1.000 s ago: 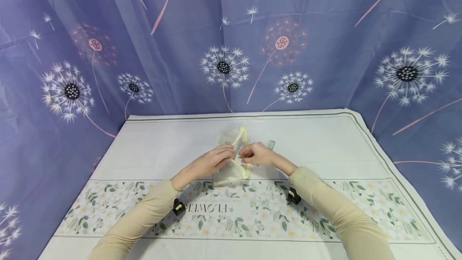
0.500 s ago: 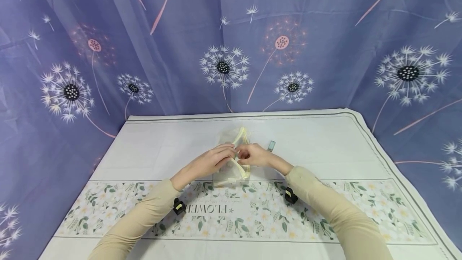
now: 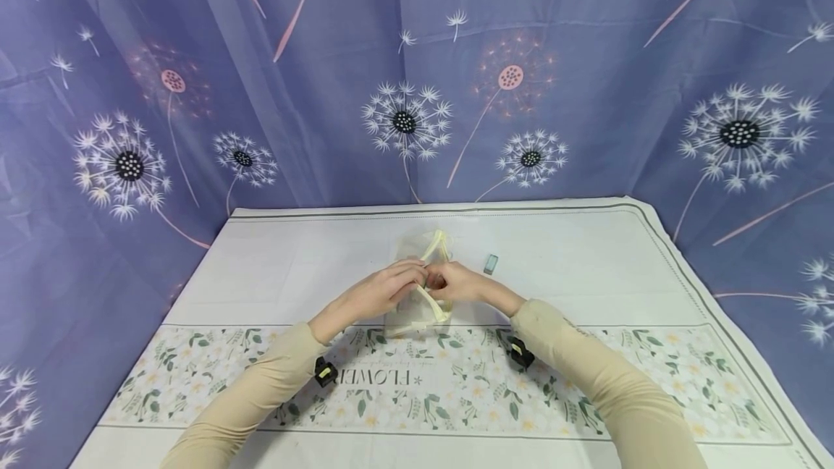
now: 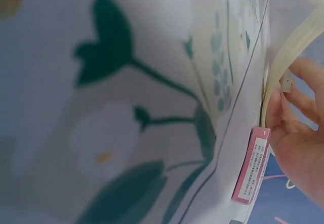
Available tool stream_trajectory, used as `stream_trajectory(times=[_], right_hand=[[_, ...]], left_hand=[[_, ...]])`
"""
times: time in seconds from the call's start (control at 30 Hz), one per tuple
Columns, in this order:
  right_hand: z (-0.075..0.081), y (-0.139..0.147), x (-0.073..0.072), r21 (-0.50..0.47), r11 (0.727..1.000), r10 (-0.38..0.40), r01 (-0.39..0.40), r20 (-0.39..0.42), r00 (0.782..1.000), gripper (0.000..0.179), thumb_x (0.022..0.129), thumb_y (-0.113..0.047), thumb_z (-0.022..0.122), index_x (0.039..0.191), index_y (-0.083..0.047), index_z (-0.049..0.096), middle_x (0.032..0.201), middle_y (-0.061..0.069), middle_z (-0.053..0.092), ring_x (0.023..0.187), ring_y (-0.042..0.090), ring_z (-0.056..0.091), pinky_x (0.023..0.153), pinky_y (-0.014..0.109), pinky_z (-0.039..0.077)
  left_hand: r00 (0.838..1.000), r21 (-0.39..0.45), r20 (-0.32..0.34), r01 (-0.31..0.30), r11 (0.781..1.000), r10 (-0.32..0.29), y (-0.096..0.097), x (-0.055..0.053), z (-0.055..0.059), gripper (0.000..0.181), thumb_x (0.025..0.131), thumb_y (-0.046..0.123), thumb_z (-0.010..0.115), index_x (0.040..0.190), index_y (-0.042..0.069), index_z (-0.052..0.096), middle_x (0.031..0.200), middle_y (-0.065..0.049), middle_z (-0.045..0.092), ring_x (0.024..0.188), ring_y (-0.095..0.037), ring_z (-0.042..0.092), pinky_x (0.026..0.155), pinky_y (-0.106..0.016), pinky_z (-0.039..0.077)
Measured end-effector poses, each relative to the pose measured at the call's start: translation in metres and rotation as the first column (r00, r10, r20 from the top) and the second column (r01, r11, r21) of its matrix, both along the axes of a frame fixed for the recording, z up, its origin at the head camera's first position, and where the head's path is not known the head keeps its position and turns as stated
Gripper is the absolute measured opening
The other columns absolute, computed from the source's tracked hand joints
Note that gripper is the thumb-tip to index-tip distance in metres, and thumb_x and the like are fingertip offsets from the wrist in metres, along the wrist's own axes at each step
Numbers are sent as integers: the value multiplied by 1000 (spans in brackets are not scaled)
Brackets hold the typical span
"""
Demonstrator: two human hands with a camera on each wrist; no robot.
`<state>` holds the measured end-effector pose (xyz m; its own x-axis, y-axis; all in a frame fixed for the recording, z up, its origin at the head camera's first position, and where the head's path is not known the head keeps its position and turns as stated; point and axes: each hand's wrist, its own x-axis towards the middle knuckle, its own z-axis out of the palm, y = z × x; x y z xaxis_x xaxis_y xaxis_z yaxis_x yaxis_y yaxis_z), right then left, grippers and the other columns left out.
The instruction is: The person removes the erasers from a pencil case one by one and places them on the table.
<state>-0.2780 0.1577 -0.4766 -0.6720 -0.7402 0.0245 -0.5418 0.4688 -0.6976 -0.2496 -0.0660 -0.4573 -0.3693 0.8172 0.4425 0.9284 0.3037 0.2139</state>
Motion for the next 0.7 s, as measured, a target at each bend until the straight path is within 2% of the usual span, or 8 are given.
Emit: stream_trajectory(times=[0.13, 0.37, 0.53, 0.7], right_hand=[[-1, -1, -1, 11, 1000, -9, 9, -14, 1000, 5, 92, -11, 64, 96, -9, 61, 75, 2, 57, 65, 6, 47, 56, 16, 41], [-1, 0, -2, 37, 999, -7, 8, -18, 1000, 13, 93, -10, 62, 106, -5, 60, 82, 2, 66, 69, 4, 56, 60, 17, 50], [0, 1, -1, 50, 999, 13, -12, -25, 1000, 9, 94, -9, 60, 102, -5, 60, 74, 1, 61, 60, 3, 48, 54, 16, 43], [0, 2, -1, 60, 998, 29, -29, -1, 1000, 4, 97, -11, 58, 96, -8, 60, 68, -2, 52, 56, 2, 41, 52, 15, 37]], left_hand=[[1000, -9, 4, -7, 1000, 8, 1, 0, -1, 11, 97, 0, 53, 102, -1, 63, 112, -15, 66, 124, -30, 56, 121, -34, 31], [1000, -17, -8, -15, 1000, 15, 2, 1, -1, 12, 96, 1, 54, 105, 0, 63, 115, -14, 65, 124, -27, 56, 119, -35, 35], [1000, -5, 1, 1, 1000, -1, 2, 1, -3, 14, 96, 0, 55, 107, -1, 63, 116, -15, 65, 123, -28, 56, 117, -38, 38], [1000, -13, 22, -19, 1000, 19, 1, 2, -2, 15, 96, 1, 55, 108, -1, 63, 117, -14, 65, 124, -27, 56, 117, -33, 38]])
